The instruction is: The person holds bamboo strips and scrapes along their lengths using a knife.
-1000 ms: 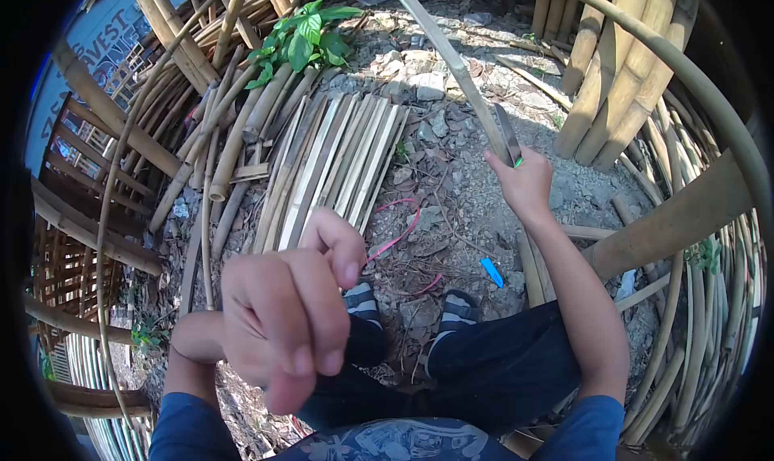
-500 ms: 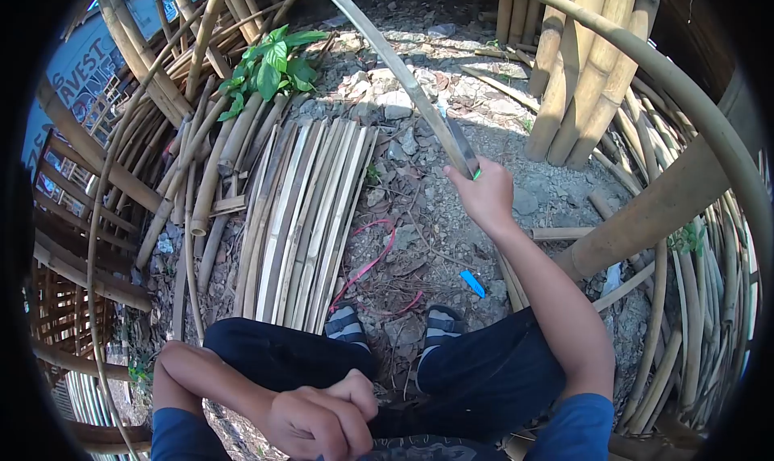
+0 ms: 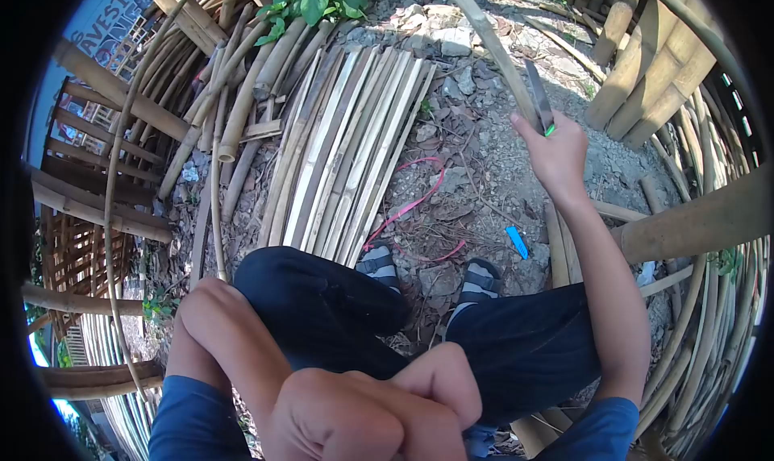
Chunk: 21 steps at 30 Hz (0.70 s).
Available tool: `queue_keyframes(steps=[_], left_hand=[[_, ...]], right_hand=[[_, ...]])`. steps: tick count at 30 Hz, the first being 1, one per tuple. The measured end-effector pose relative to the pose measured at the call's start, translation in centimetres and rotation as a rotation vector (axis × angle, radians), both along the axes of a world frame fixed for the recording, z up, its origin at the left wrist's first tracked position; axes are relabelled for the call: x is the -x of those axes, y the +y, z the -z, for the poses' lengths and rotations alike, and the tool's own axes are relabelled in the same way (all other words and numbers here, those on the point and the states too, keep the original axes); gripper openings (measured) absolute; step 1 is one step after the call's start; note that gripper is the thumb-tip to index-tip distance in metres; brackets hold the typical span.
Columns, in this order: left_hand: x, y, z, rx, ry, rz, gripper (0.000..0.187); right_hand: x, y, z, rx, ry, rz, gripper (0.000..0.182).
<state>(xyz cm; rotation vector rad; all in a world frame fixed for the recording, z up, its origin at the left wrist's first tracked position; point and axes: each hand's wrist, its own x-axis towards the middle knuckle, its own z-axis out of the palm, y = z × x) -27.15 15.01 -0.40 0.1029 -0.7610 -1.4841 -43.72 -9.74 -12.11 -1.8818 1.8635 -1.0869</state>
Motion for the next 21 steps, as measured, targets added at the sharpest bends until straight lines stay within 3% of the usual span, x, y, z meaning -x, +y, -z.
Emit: queue_keyframes(steps=[1,3,5,7,8,9,11,12,14,15,17,19,21], left_hand=[[-0.4,-0.1,-0.2,-0.004,-0.02,-0.047,0.017],[-1.2,-1.6,-0.7,0.199,-0.132,0.214,0.017],[-2.8,-3.8,-0.7,0.28,-0.173,0.24,0.014],[-2.8,-6.5,2.1,0.711,-0.691,0.421,0.024],[-3.5,-8.1,2.0,0.673,-0.724,0.544,0.02],[-3.6,-9.6,2.8,0.672,-0.837,0.474,0.015],[-3.8,-12.9,4.8,0.523,-1.161,0.112,0.015],[-4.2,-14.2,5.9,0.395,-1.378,-0.056,0.015],[-4.9,-16.1,9.2,0.17,-1.554,-0.289,0.021],[-5.5,-16.2,10.6,0.208,-1.585,-0.451,0.023],[-6.1,-13.7,9.6,0.306,-1.609,-0.509,0.023],[-6.0,-10.3,9.1,0.257,-1.59,-0.04,0.025],[-5.5,-8.4,11.4,0.173,-1.783,0.364,0.03]], right_hand=[[-0.2,-0.1,0.4,-0.011,-0.067,-0.033,0.038],[-0.3,-1.2,0.7,-0.016,-0.135,-0.078,0.038],[-0.4,-1.5,0.9,0.066,-0.258,-0.101,0.039],[-0.5,-1.7,-0.2,0.018,-0.259,-0.082,0.045],[-0.6,-2.2,-0.2,0.066,-0.322,-0.082,0.046],[-0.6,-2.5,-0.5,0.116,-0.386,-0.078,0.048],[-1.1,-2.6,-2.1,0.152,-0.476,-0.062,0.048],[-1.3,-2.5,-2.9,0.16,-0.461,-0.046,0.048],[-2.1,-2.5,-4.3,0.168,-0.576,-0.038,0.045],[-2.6,-2.7,-4.6,0.18,-0.574,-0.036,0.045],[-3.1,-3.5,-4.6,0.181,-0.761,-0.017,0.042],[-2.9,-5.1,-3.7,0.156,-0.768,0.003,0.04],[-3.4,-6.3,-2.4,0.115,-0.844,0.097,0.04]])
